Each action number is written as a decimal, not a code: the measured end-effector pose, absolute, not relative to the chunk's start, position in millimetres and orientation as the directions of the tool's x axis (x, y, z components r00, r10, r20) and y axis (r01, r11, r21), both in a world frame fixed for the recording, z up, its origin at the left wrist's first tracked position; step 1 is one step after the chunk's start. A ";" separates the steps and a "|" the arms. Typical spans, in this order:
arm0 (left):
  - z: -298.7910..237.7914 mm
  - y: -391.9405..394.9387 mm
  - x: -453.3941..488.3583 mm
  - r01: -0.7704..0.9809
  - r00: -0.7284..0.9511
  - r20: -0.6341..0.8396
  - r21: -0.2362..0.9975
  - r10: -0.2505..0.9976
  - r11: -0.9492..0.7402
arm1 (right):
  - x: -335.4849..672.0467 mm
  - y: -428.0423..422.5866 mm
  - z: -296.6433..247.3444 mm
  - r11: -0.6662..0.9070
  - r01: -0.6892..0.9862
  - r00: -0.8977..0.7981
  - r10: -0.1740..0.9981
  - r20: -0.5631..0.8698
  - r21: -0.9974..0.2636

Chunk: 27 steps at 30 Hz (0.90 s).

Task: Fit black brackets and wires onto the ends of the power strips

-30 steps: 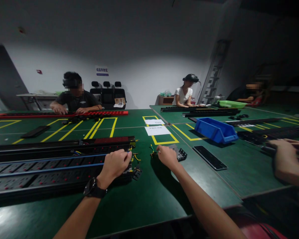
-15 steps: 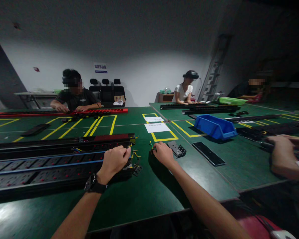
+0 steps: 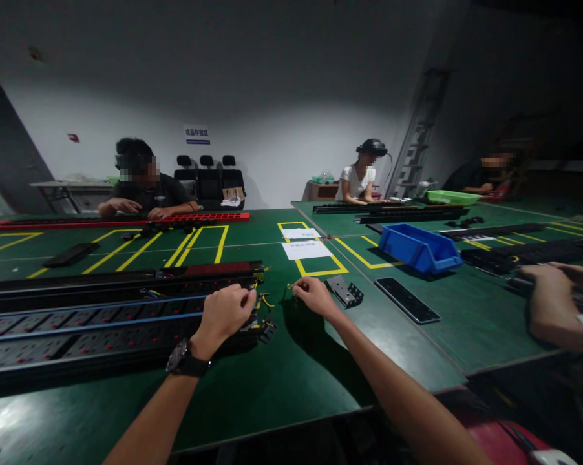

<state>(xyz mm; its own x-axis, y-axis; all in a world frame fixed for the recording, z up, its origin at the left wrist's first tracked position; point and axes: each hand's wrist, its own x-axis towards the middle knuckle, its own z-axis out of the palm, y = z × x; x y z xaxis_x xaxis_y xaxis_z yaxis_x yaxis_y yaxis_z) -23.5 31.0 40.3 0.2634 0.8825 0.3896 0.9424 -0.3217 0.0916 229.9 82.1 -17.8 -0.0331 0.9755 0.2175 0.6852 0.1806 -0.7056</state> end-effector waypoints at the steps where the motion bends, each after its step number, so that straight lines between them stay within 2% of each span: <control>1: 39.8 30.6 -23.1 0.939 0.264 0.399 0.100 0.878 -0.328 | 228.5 83.6 -18.4 0.199 0.549 -0.046 0.977 0.209 -0.811; 2: 39.1 30.2 -22.6 0.934 0.268 0.410 0.112 0.872 -0.340 | 226.5 84.3 -18.6 0.208 0.403 -0.066 0.978 0.199 -0.891; 4: 37.5 29.3 -21.0 0.908 0.295 0.435 0.149 0.851 -0.391 | 221.2 82.7 -17.2 0.190 0.137 -0.108 0.978 0.176 -0.972; 7: 34.9 28.2 -18.2 0.832 0.355 0.461 0.240 0.813 -0.500 | 211.3 74.5 -12.3 0.126 -0.071 -0.174 0.975 0.137 -0.989; 15: 32.5 27.9 -13.1 0.600 0.440 0.433 0.510 0.786 -0.617 | 190.9 56.7 -6.7 0.123 -0.186 -0.383 0.905 0.187 -0.975; 22: 35.7 26.7 -10.2 0.495 0.451 0.431 0.608 0.782 -0.620 | 189.5 53.4 -5.6 0.040 -0.294 -0.418 0.893 0.166 -0.955; 27: 37.5 31.7 -15.6 0.505 0.373 0.439 0.644 0.818 -0.575 | 187.7 54.7 -3.8 0.016 -0.320 -0.385 0.911 0.145 -0.947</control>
